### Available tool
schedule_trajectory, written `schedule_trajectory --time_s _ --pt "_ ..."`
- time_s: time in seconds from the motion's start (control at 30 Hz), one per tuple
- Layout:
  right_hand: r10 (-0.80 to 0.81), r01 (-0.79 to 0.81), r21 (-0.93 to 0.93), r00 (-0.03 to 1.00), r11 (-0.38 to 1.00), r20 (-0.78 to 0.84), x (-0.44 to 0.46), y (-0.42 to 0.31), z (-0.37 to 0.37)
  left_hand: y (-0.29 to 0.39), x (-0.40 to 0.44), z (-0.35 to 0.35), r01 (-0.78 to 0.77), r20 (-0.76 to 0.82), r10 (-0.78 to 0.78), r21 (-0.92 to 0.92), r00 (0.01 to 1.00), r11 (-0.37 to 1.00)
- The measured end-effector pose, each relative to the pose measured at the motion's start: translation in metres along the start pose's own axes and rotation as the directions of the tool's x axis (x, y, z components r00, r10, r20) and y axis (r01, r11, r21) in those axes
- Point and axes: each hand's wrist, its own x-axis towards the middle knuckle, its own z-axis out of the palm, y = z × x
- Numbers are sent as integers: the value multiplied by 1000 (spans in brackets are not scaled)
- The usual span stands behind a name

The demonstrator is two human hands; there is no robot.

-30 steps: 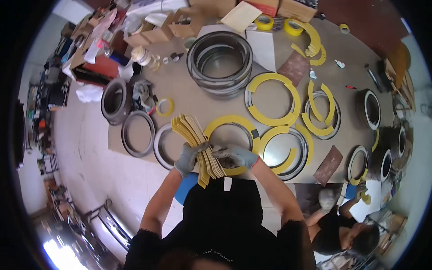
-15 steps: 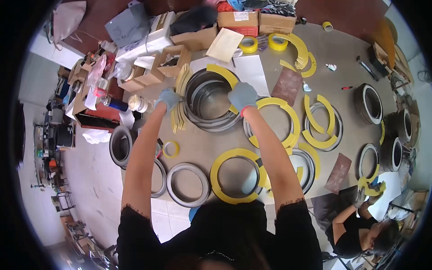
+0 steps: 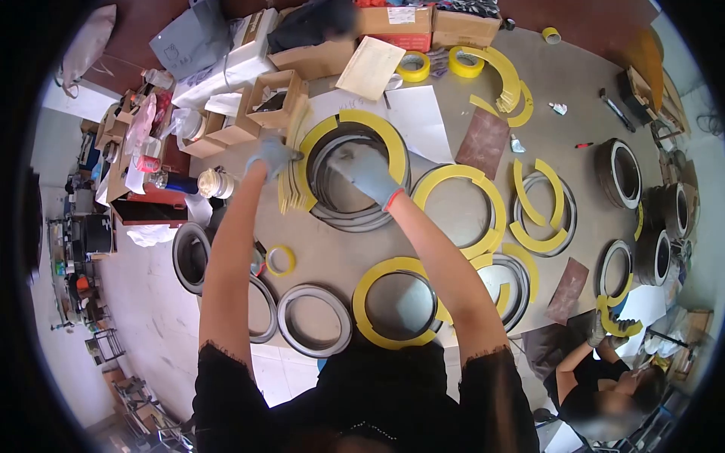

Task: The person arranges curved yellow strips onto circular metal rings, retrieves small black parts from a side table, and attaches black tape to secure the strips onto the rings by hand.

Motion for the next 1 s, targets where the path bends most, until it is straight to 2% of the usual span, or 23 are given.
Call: schedule_trajectory --time_s 0.03,0.07,0.1,0.2,0.23,0.33,0.37,0.4,0.43,0.5,0.53,0.6,0.63,0.7,0.73,0.77,0.8,0.9,0.93,1.0 --pt "125 -151 194 983 969 137 1 -6 9 -6 -7 0 1 48 11 -250 999 968" --pt "216 -318 356 930 879 296 2 -12 18 -15 -18 2 17 87 29 -484 996 875" --pt "268 -491 470 844 733 465 0 -18 27 -27 -29 5 46 119 50 -686 992 726" --pt "259 -535 477 809 698 528 -8 -24 51 -51 -57 25 -20 54 148 -888 987 459" --pt "265 -593 475 763 650 590 -14 -33 46 -48 -76 24 -38 31 153 -902 988 431" --pt "171 -603 477 717 640 676 -23 -24 46 -52 -107 29 -10 35 121 -933 992 360" --pt "-107 -200 387 760 900 642 -22 -16 42 -51 -119 33 -125 -69 198 -949 978 289" --pt "-377 271 266 741 925 556 -22 -7 38 -59 -126 37 -72 -27 159 -956 987 285" --pt "-237 131 223 790 966 565 -21 -1 45 -67 -130 41 -21 14 123 -960 992 280" --pt "-213 218 22 915 976 342 -38 6 43 -83 -137 48 95 108 40 -965 993 244" --pt "-268 316 -119 913 941 307 -40 12 37 -98 -137 55 136 135 -27 -942 991 306" --pt "-391 468 -402 882 787 261 -40 24 20 -133 -132 70 221 169 -160 -885 973 411" --pt "-318 434 -478 897 764 306 -44 14 11 -143 -139 73 218 117 -215 -810 970 544" --pt "-157 367 -623 917 691 366 -62 -4 -4 -153 -141 75 328 105 -324 -530 940 782" --pt "-157 390 -668 910 634 383 -69 -4 -5 -156 -140 75 377 84 -373 -358 924 854" --pt "-155 412 -709 904 573 399 -76 -5 -4 -170 -127 88 332 -42 -343 -163 938 929" --pt "-152 432 -745 897 508 416 -81 -5 -3 -176 -118 93 305 -64 -311 -92 948 948" --pt "-323 496 -745 866 445 383 -90 16 2 -188 -88 105 215 -144 -198 115 970 970" --pt "-315 478 -777 874 410 371 -93 17 5 -192 -75 108 182 -187 -147 188 971 965" --pt "-297 434 -836 891 335 344 -103 11 11 -190 -58 103 124 -152 -81 305 985 944"
